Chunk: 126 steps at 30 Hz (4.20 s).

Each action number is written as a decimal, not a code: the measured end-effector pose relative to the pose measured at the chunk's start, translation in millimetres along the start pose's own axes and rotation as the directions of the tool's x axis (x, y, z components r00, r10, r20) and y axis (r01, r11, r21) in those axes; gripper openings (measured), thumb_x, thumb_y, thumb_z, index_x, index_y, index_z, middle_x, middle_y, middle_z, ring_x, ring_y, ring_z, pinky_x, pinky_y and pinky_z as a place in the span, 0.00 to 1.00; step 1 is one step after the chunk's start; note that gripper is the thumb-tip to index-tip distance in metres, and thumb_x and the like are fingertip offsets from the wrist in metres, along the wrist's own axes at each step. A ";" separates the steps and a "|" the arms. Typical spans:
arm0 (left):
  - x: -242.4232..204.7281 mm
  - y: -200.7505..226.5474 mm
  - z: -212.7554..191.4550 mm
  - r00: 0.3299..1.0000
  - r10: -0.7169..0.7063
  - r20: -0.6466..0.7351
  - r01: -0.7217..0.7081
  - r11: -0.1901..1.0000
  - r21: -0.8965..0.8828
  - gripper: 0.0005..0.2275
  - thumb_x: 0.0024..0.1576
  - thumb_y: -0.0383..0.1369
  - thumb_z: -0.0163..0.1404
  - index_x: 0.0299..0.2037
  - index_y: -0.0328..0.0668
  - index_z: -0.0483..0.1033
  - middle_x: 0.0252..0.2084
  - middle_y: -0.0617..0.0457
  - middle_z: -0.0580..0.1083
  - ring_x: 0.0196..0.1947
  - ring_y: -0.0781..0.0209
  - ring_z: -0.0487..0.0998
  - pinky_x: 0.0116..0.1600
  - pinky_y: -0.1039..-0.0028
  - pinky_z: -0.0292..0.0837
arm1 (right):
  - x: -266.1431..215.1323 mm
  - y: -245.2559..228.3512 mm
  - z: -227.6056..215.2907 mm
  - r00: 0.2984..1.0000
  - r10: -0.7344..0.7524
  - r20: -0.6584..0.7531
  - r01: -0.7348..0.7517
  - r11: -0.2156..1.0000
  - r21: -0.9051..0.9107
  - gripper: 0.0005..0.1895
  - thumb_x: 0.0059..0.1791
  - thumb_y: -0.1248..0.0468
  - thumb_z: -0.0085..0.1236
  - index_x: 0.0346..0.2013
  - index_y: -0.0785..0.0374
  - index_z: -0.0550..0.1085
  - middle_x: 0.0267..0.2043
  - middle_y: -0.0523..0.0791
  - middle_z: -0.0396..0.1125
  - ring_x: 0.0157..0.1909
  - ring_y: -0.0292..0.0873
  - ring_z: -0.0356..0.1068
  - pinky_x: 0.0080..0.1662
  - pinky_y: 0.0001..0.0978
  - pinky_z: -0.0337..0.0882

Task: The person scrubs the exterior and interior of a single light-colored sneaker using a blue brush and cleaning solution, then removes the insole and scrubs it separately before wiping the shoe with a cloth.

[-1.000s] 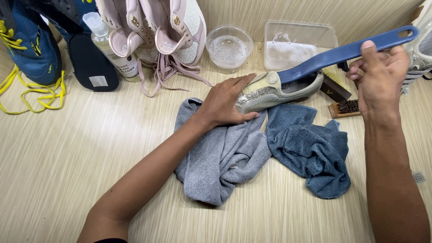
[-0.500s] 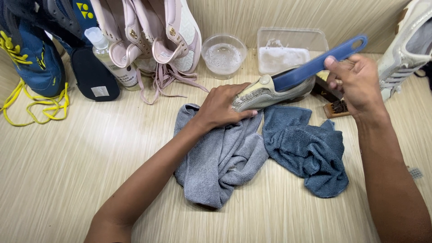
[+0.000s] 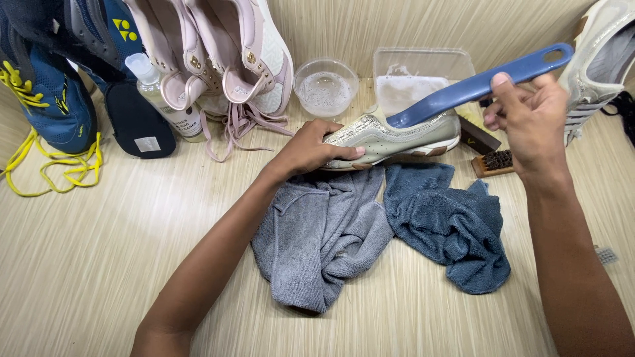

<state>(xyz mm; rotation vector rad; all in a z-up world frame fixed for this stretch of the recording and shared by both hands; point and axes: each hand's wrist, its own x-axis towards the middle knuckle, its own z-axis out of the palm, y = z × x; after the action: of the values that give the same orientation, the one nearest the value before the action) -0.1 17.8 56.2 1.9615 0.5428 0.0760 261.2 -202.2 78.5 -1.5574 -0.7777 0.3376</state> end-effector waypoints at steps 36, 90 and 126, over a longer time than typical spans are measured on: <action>-3.8 9.3 2.4 0.996 0.058 -0.069 -0.067 0.987 -0.148 0.18 0.46 0.46 0.62 0.39 0.43 0.86 0.37 0.45 0.82 0.42 0.50 0.81 0.57 0.66 0.70 | -100.8 -62.9 119.3 0.817 0.386 0.429 0.157 0.567 -0.809 0.20 0.57 0.55 0.51 0.59 0.63 0.77 0.32 0.59 0.76 0.34 0.57 0.80 0.41 0.49 0.81; -1.4 -36.9 33.5 0.783 0.620 -0.051 -0.554 0.732 0.397 0.47 0.46 0.60 0.63 0.70 0.35 0.62 0.66 0.36 0.72 0.65 0.42 0.75 0.68 0.57 0.69 | 0.3 21.6 0.0 0.974 -0.071 -0.214 0.077 0.997 0.023 0.18 0.68 0.67 0.63 0.39 0.57 0.64 0.26 0.40 0.60 0.20 0.30 0.57 0.23 0.24 0.57; 3.1 -53.7 51.1 0.413 0.898 -0.153 -0.779 0.435 0.452 0.11 0.54 0.26 0.68 0.44 0.48 0.82 0.45 0.52 0.79 0.46 0.52 0.77 0.50 0.62 0.68 | -2.9 16.4 -15.1 0.930 -0.156 -0.332 0.146 0.988 -0.055 0.17 0.68 0.68 0.61 0.39 0.60 0.64 0.25 0.41 0.58 0.23 0.33 0.61 0.26 0.25 0.63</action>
<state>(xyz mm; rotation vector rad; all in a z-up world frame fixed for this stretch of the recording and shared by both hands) -0.7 -5.6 -14.3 2.3703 -0.3400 1.1254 273.2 -215.0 64.4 -1.5199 -0.6307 -0.0545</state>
